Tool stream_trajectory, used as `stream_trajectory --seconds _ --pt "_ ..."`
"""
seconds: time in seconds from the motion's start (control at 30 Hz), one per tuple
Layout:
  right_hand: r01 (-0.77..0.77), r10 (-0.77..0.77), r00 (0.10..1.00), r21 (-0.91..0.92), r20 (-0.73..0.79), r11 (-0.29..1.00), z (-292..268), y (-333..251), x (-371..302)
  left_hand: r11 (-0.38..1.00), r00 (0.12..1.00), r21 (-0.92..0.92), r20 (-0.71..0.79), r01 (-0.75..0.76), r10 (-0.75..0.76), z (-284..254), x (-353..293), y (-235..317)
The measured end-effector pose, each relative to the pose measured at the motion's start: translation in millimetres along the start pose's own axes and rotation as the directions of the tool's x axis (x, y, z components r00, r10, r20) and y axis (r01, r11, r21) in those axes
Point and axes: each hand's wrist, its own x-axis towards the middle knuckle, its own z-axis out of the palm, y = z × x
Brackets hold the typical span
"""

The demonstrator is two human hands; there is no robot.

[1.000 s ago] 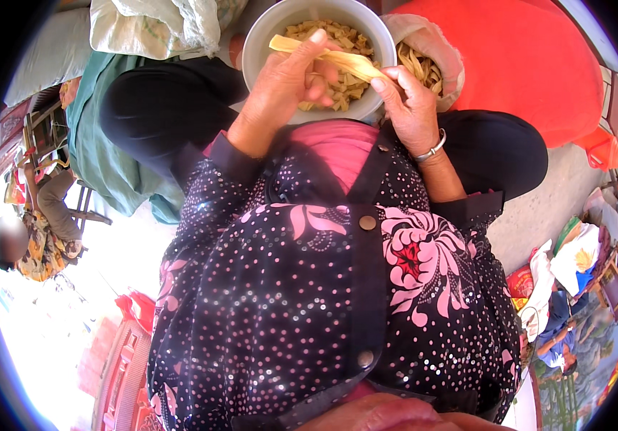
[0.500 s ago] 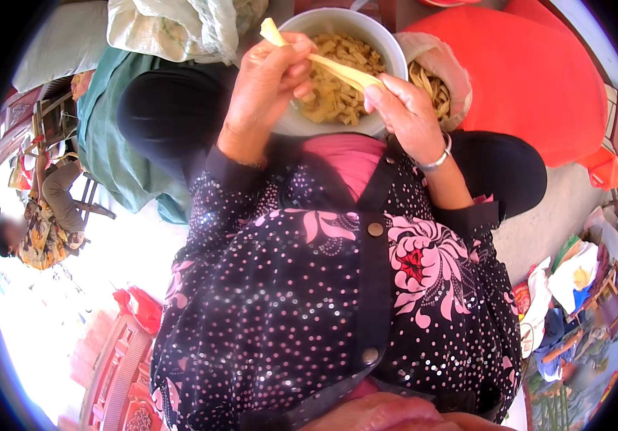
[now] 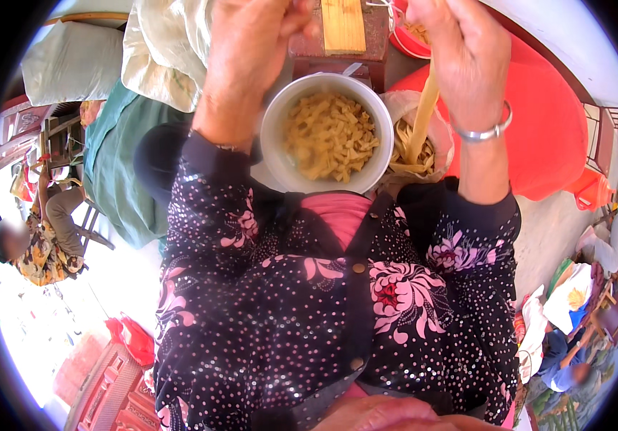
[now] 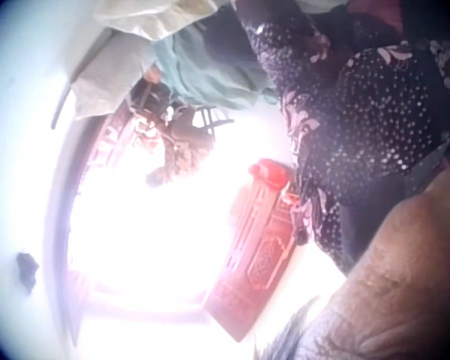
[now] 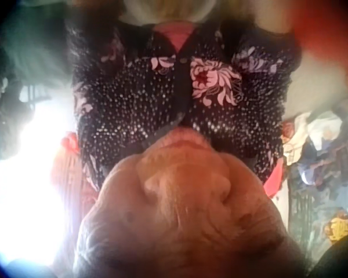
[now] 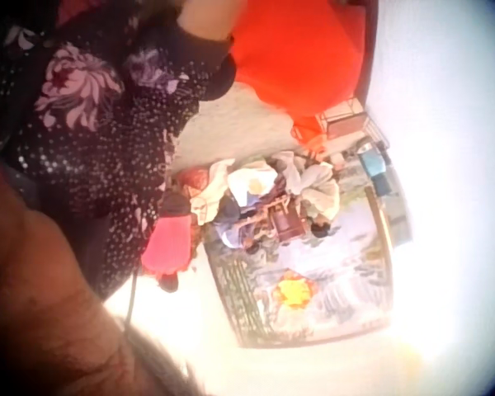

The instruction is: The person slices strips of plant material using a small fixed-blade slicer tool, placing the pieces into a white bowl and a plastic bag.

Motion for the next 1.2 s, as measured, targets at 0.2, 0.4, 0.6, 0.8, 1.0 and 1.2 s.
stream_trajectory --seconds 0.2,0.4,0.6,0.8,1.0,1.2 --pt "0.106 -0.074 0.993 -0.438 0.089 0.893 29.5 79.1 21.0 0.706 0.946 0.666 -0.002 -0.241 0.325 -16.5 47.3 -36.5" --pt "-0.332 0.334 0.940 -0.031 0.077 0.943 21.9 87.7 -64.1 0.756 0.981 0.642 -0.192 0.126 -0.001 -35.7 -10.7 -42.9" --pt "-0.528 0.482 0.841 0.180 0.245 0.830 19.4 36.7 -104.0 0.738 0.894 0.510 -0.178 0.441 -0.411 -51.8 -97.2 -84.9" --pt "-0.329 0.201 0.879 0.246 0.432 0.912 47.5 -20.0 -135.3 0.691 0.744 0.391 0.024 0.608 -0.668 -39.1 -145.5 -139.5" --pt "-0.371 0.065 0.750 0.338 0.658 0.865 62.7 -48.3 -171.4 0.321 0.420 -0.280 0.456 0.905 -0.784 -16.5 -129.3 -125.7" --pt "-0.452 -0.008 0.761 0.540 0.649 0.710 64.0 -54.7 -158.5 0.369 0.493 -0.348 0.403 0.862 -0.771 -24.0 -103.5 -109.6"
